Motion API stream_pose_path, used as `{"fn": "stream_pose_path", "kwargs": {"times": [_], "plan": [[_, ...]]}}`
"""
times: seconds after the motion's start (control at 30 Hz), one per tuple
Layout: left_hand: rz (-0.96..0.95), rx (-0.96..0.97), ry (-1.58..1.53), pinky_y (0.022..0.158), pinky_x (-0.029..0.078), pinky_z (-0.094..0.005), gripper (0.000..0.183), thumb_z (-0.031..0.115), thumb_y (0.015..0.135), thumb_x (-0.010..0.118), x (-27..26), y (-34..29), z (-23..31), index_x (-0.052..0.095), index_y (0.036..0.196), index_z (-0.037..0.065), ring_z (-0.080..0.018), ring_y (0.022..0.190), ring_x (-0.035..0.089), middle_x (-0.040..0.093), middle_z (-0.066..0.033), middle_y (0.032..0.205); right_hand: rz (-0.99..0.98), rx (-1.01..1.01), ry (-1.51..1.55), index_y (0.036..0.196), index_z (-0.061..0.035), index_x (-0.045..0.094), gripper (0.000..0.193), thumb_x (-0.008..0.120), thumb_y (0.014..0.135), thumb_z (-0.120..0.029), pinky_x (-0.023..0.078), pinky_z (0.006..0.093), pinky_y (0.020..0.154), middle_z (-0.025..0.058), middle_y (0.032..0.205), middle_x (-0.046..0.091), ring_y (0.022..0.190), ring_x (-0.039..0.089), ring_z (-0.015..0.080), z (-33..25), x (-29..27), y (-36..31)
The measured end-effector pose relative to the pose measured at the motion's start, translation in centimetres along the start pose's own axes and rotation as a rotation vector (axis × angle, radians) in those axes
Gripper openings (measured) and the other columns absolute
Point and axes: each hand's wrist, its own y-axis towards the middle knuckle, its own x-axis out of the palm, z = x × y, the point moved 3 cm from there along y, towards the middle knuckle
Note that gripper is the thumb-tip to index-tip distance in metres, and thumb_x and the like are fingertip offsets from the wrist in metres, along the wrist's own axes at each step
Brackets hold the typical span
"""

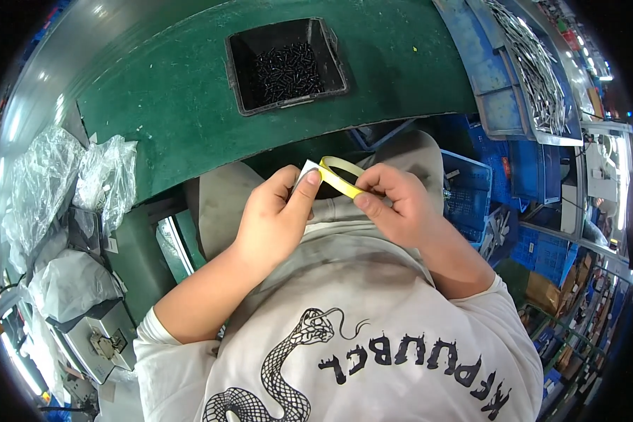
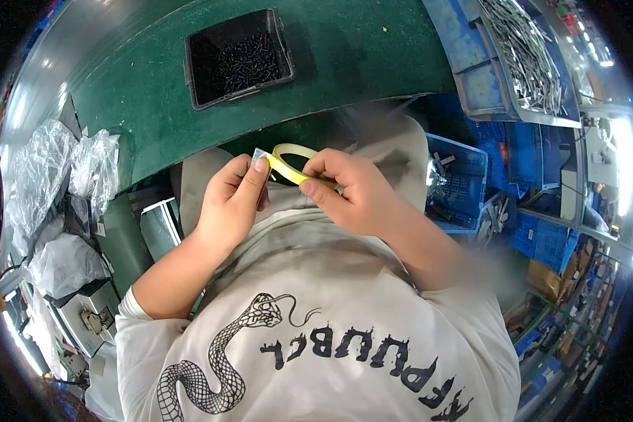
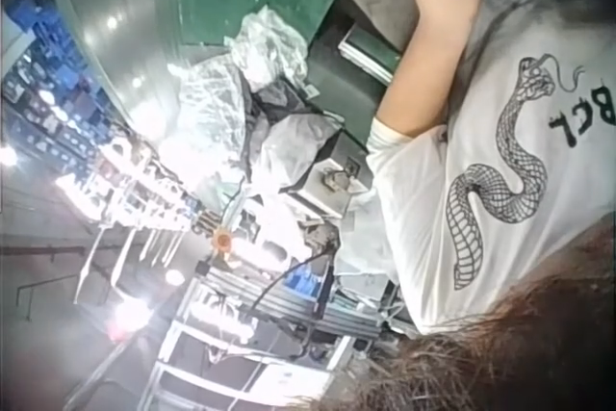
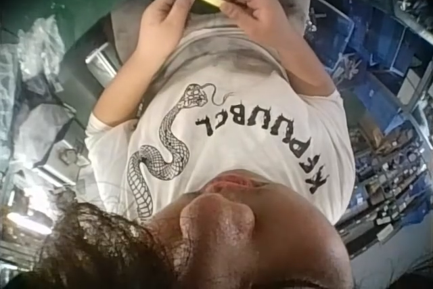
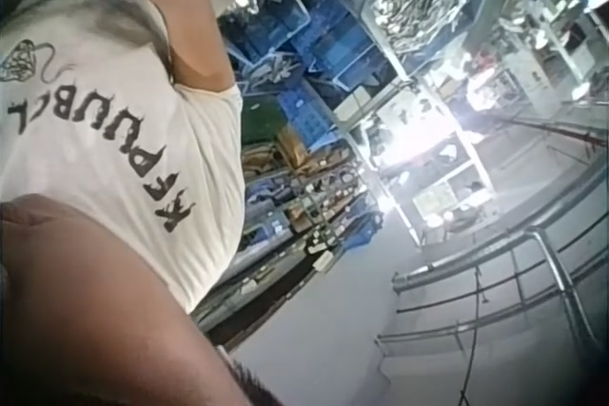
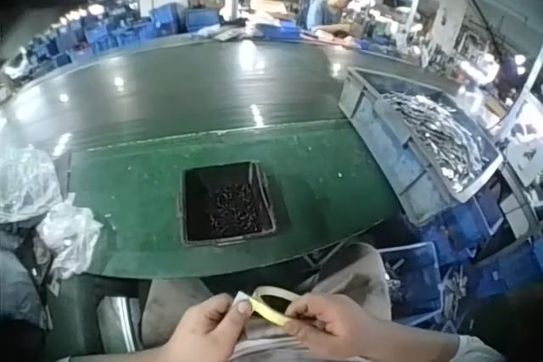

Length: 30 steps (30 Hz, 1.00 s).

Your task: Applying yellow adhesive tape to small metal components at a factory workbench.

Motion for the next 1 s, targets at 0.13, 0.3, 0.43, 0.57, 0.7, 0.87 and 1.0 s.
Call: {"fn": "stream_pose_path", "kwargs": {"times": [0.13,0.3,0.43,0.57,0.7,0.87,1.0], "plan": [[-0.050,-0.001,0.040,0.056,0.041,-0.0234,0.031,0.028,0.105,0.051,-0.15,0.09,-0.13,0.054,0.085,0.004,-0.0068,0.061,0.049,0.052,0.0003,0.068,0.002,0.000,-0.005,0.099,0.0012,0.057,0.014,0.065,0.095,-0.010,0.039,0.0231,0.060,0.0018,0.077,0.055,0.067,0.048,0.0077,0.09,-0.02,-0.02],[-0.022,0.037,0.015,0.050,0.037,-0.0260,0.035,0.030,0.103,0.056,-0.05,0.06,-0.28,0.054,0.081,0.003,-0.0052,0.058,0.043,0.050,0.0006,0.062,0.008,-0.009,-0.029,0.099,0.0007,0.057,0.013,0.064,0.095,-0.010,0.038,0.0235,0.059,0.0018,0.075,0.054,0.066,0.047,0.0076,-0.06,0.03,-0.04],[-0.002,0.034,0.020,0.050,0.037,-0.0262,0.035,0.029,0.103,0.056,0.05,0.02,-0.25,0.054,0.080,0.003,-0.0052,0.058,0.042,0.049,0.0007,0.062,0.007,-0.003,-0.027,0.099,0.0004,0.057,0.013,0.064,0.096,-0.010,0.038,0.0235,0.059,0.0017,0.075,0.054,0.066,0.047,0.0075,0.00,0.10,-0.05],[-0.005,0.025,0.049,0.049,0.036,-0.0263,0.036,0.029,0.102,0.057,0.12,-0.11,0.31,0.052,0.078,0.003,-0.0047,0.058,0.040,0.048,0.0020,0.061,0.008,0.010,0.004,0.099,0.0005,0.057,0.013,0.064,0.095,-0.010,0.038,0.0235,0.059,0.0016,0.075,0.054,0.067,0.047,0.0077,0.23,0.18,-0.09],[0.015,0.025,0.041,0.048,0.033,-0.0255,0.037,0.029,0.102,0.059,0.07,-0.11,0.10,0.052,0.076,0.003,-0.0038,0.056,0.037,0.045,0.0041,0.060,0.015,-0.018,0.004,0.099,0.0005,0.057,0.013,0.064,0.095,-0.009,0.039,0.0234,0.061,0.0015,0.076,0.054,0.067,0.047,0.0077,0.15,0.34,-0.20],[-0.019,-0.028,-0.014,0.046,0.032,-0.0247,0.041,0.034,0.102,0.057,-0.14,0.15,-0.41,0.053,0.074,0.005,-0.0033,0.052,0.037,0.043,0.0046,0.058,0.012,-0.032,0.004,0.098,0.0006,0.058,0.013,0.065,0.095,-0.010,0.040,0.0237,0.061,0.0021,0.076,0.055,0.068,0.048,0.0081,0.30,0.55,-0.30],[-0.092,-0.241,-0.261,0.043,0.032,-0.0243,0.046,0.040,0.103,0.053,0.34,0.03,0.23,0.051,0.069,0.008,-0.0051,0.047,0.040,0.045,0.0030,0.056,0.045,-0.114,-0.276,0.098,-0.0011,0.060,0.015,0.069,0.091,-0.010,0.043,0.0272,0.060,0.0062,0.078,0.060,0.067,0.054,0.0134,0.33,0.42,0.07]]}}
